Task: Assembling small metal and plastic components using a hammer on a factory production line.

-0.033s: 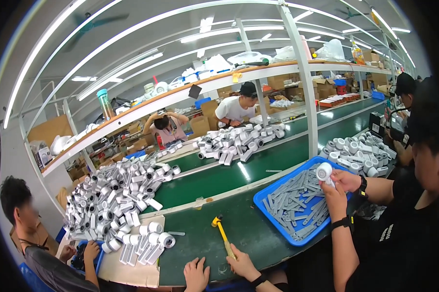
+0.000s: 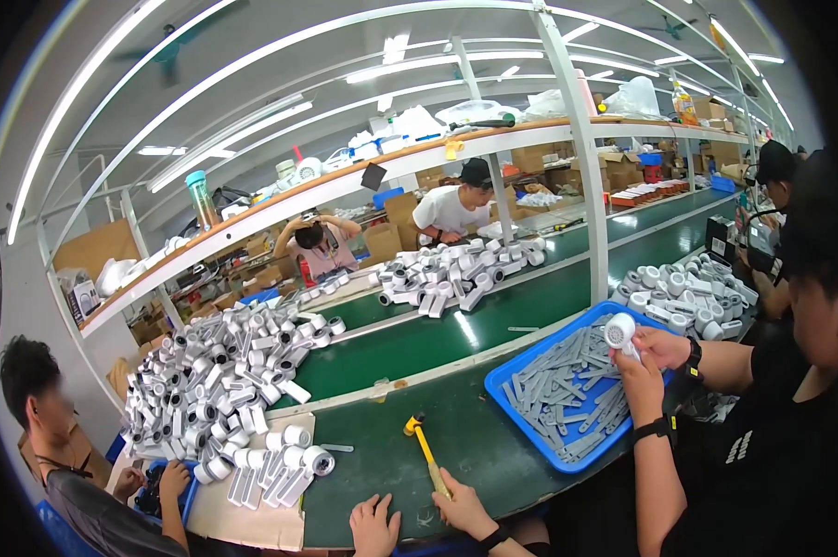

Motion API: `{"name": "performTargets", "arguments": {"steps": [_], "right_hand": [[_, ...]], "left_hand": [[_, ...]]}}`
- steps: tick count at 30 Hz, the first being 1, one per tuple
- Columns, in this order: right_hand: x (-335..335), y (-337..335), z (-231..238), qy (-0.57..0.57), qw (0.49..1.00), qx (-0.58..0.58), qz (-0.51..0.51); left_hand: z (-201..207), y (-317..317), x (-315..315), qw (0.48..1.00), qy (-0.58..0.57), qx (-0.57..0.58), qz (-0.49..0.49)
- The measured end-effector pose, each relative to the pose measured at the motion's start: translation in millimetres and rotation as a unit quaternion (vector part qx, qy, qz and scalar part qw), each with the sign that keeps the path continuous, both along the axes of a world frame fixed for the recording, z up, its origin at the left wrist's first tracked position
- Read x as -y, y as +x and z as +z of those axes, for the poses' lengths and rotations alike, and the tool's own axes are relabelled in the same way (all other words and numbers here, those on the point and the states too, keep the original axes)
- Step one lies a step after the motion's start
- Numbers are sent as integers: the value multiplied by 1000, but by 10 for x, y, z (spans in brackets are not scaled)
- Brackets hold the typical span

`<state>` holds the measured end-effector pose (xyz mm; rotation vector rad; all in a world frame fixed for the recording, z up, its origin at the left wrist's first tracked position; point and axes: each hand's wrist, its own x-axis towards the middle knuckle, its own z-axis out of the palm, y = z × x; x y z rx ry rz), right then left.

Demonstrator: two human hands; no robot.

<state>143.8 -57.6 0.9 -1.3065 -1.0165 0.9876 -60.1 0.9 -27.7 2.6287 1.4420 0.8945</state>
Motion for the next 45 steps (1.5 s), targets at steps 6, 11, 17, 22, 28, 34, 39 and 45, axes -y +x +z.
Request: {"name": "performTargets", "arguments": {"steps": [6, 11, 17, 22, 28, 34, 39, 45], "right_hand": [[7, 13, 20, -4, 1000, 14, -6], [38, -14, 134, -9, 1000, -9, -8], [19, -5, 62, 9, 1000, -10, -11], [27, -7, 48, 14, 1000, -2, -9], [38, -16, 49, 30, 999, 5, -25], [6, -5, -15, 38, 999, 18, -28], [8, -25, 29, 42, 998, 27, -28], [58, -19, -3, 50, 998, 25, -24]], "left_hand": [[297, 111, 179, 995, 67, 65, -19], [314, 92, 203, 998, 25, 58, -12], [429, 145, 237, 999, 18, 41, -2], [392, 140, 215, 1000, -5, 29, 6], [336, 121, 190, 1000, -19, -8, 8], [88, 83, 27, 992, 85, -87, 23], [-5, 27, -20, 996, 20, -90, 10], [110, -128, -53, 959, -109, 258, -46]]}}
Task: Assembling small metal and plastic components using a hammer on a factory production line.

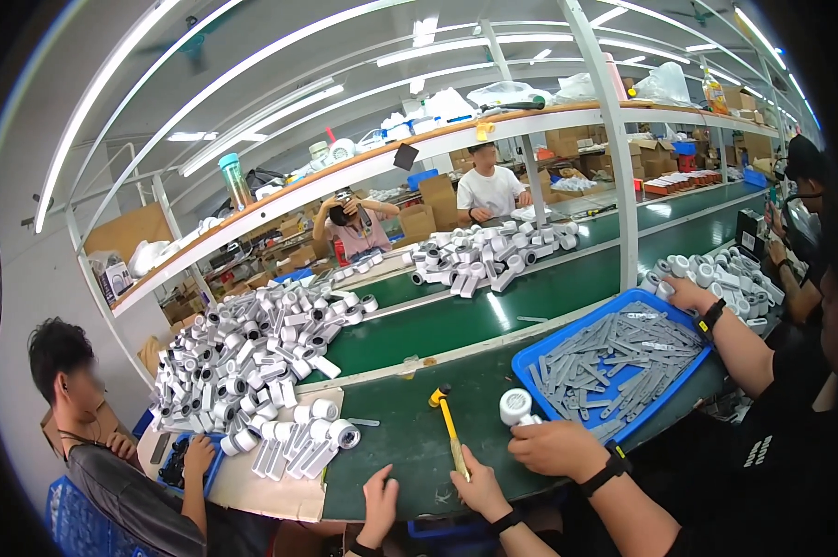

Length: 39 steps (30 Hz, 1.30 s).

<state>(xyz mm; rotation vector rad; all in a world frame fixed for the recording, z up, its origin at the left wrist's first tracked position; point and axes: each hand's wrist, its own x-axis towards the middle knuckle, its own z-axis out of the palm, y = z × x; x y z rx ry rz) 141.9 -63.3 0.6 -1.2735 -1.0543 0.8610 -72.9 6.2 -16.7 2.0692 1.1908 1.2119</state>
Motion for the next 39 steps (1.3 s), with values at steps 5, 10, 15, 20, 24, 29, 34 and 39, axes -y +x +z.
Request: {"name": "performTargets", "arguments": {"steps": [5, 10, 15, 20, 24, 29, 34, 39], "right_hand": [[42, 32, -14, 29, 998, 49, 39], [24, 27, -22, 55, 996, 65, 35], [-20, 1, -32, 40, 998, 39, 5], [-6, -2, -15, 26, 999, 34, 14], [4, -30, -37, 20, 999, 24, 13], [28, -14, -55, 21, 1000, 17, -1], [-14, -40, -68, 26, 999, 35, 6], [119, -9, -58, 49, 999, -20, -14]], "left_hand": [[89, -259, 134, 966, -97, 241, 2], [113, -481, 342, 964, -152, 217, -2], [-95, -673, 637, 963, -172, 209, 5], [-388, -760, 883, 977, -134, 169, 0], [-582, -875, 939, 988, -105, 113, -8], [-477, -878, 1066, 992, -99, 76, -3], [-825, -1018, 923, 999, 53, -10, 3], [-612, -777, 998, 983, -139, 119, 2]]}}
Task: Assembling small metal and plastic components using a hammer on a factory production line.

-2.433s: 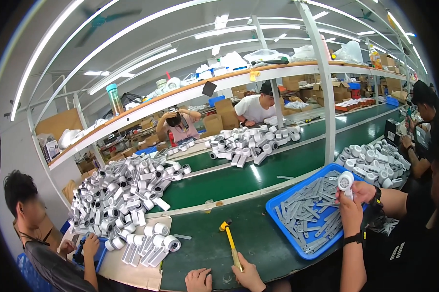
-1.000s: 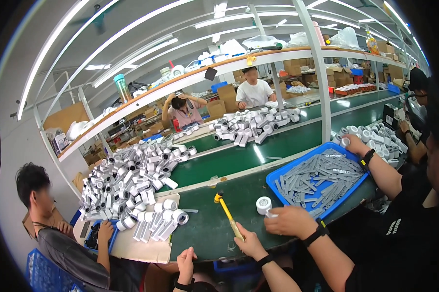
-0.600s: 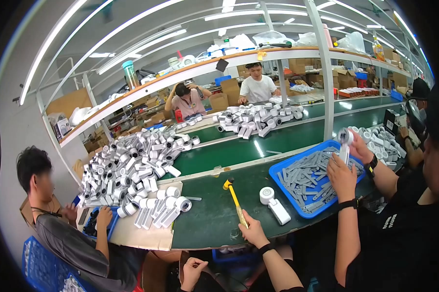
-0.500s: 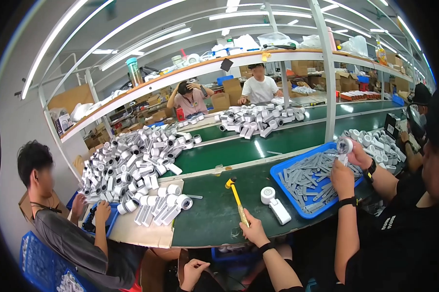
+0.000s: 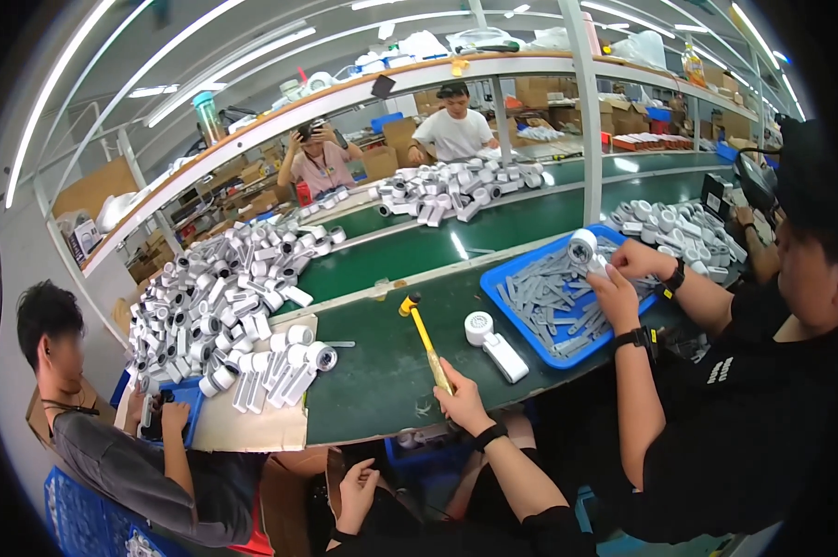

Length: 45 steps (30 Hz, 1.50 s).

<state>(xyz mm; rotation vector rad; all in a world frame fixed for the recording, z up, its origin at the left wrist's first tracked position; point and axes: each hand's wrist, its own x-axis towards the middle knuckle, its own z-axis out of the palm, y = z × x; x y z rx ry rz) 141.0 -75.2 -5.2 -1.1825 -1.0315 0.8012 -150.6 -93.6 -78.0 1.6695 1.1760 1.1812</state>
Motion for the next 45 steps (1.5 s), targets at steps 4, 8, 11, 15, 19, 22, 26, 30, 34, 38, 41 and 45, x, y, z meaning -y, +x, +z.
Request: {"name": "performTargets", "arguments": {"steps": [4, 8, 11, 15, 19, 22, 26, 30, 34, 38, 41, 45], "right_hand": [[484, 17, 73, -14, 998, -52, -13], [1191, 295, 79, -16, 984, 101, -144], [1575, 485, 339, -34, 931, 284, -228], [1826, 603, 333, -88, 904, 333, -255], [1844, 575, 300, -100, 915, 323, -221], [1863, 504, 223, -124, 939, 243, -209], [1856, 473, 89, -127, 968, 131, -173], [1824, 381, 183, -138, 983, 50, -109], [1781, 248, 260, -135, 989, -5, -58], [1638, 121, 316, -144, 989, -26, -5], [1454, 10, 361, -102, 994, 3, 28], [1239, -89, 331, -79, 994, 54, 59]], "left_hand": [[459, 221, -4, 989, 71, -105, -79], [791, 699, -127, 963, 174, -101, -178], [1017, 1205, -219, 940, 198, -110, -254], [1060, 2021, -318, 897, 270, -183, -298], [885, 2572, -371, 894, 294, -222, -255], [902, 2740, -328, 886, 296, -292, -203], [938, 2721, -405, 903, 200, -301, -232], [934, 2374, -576, 935, 166, -232, -210], [806, 1708, -862, 951, 175, -132, -216], [987, 1061, -875, 974, 33, -69, -214], [906, 802, -917, 985, 52, -77, -143], [930, 798, -886, 981, 149, -113, -50]]}}
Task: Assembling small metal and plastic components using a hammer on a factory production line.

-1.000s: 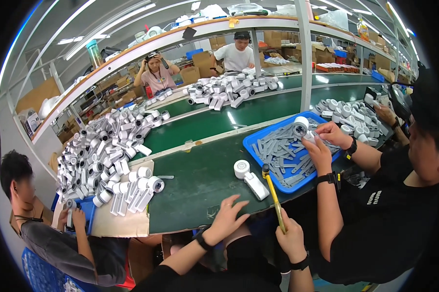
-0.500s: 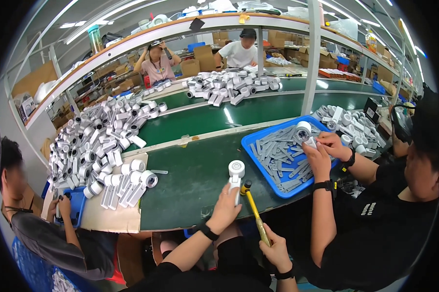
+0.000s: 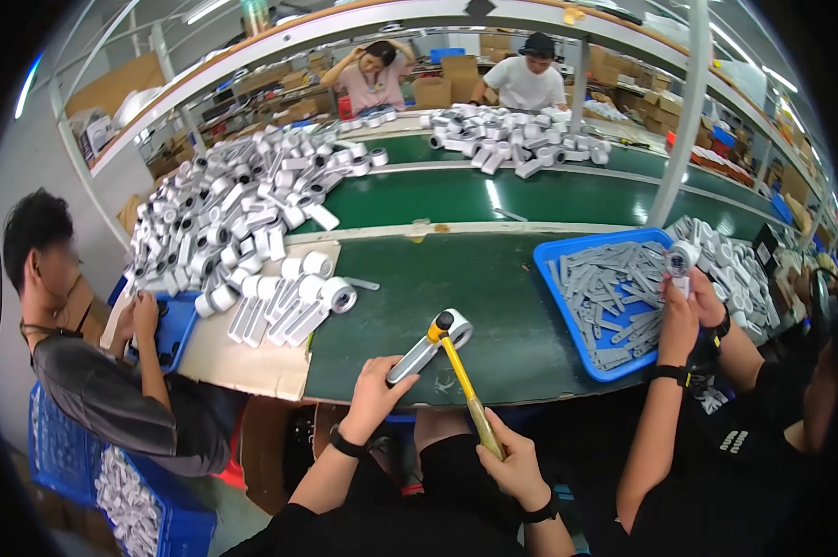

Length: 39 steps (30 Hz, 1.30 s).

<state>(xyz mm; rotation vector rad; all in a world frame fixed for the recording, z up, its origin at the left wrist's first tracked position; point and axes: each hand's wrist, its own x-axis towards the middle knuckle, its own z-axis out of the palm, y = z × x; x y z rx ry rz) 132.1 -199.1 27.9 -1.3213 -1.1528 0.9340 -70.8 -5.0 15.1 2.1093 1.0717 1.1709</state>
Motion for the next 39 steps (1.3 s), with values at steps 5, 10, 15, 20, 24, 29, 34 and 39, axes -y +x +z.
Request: {"name": "performTargets", "arguments": {"steps": [5, 10, 15, 20, 24, 29, 34, 39], "right_hand": [[-79, -39, 128, 83, 981, 174, -9], [-105, -47, 242, 133, 954, 267, -30], [-42, -21, 414, 86, 940, 330, 25], [-48, -32, 338, 107, 936, 334, -4], [-52, -55, 403, 70, 940, 335, 19], [-105, 16, 324, 65, 928, 364, 44], [-54, -60, 427, 113, 940, 320, 33], [-85, -75, 444, 78, 922, 370, 84]], "left_hand": [[-57, 42, -15, 996, 65, -19, 61], [-84, 22, -51, 998, 37, 15, 47], [-123, 20, -89, 998, 49, 25, 34], [-136, 33, -93, 998, 49, 29, 28], [-151, 10, -110, 999, 33, 16, 27], [-201, -35, -32, 997, 34, -5, 68], [-263, -71, 39, 989, 33, -34, 137], [-225, -59, 10, 986, 14, -77, 147]]}}
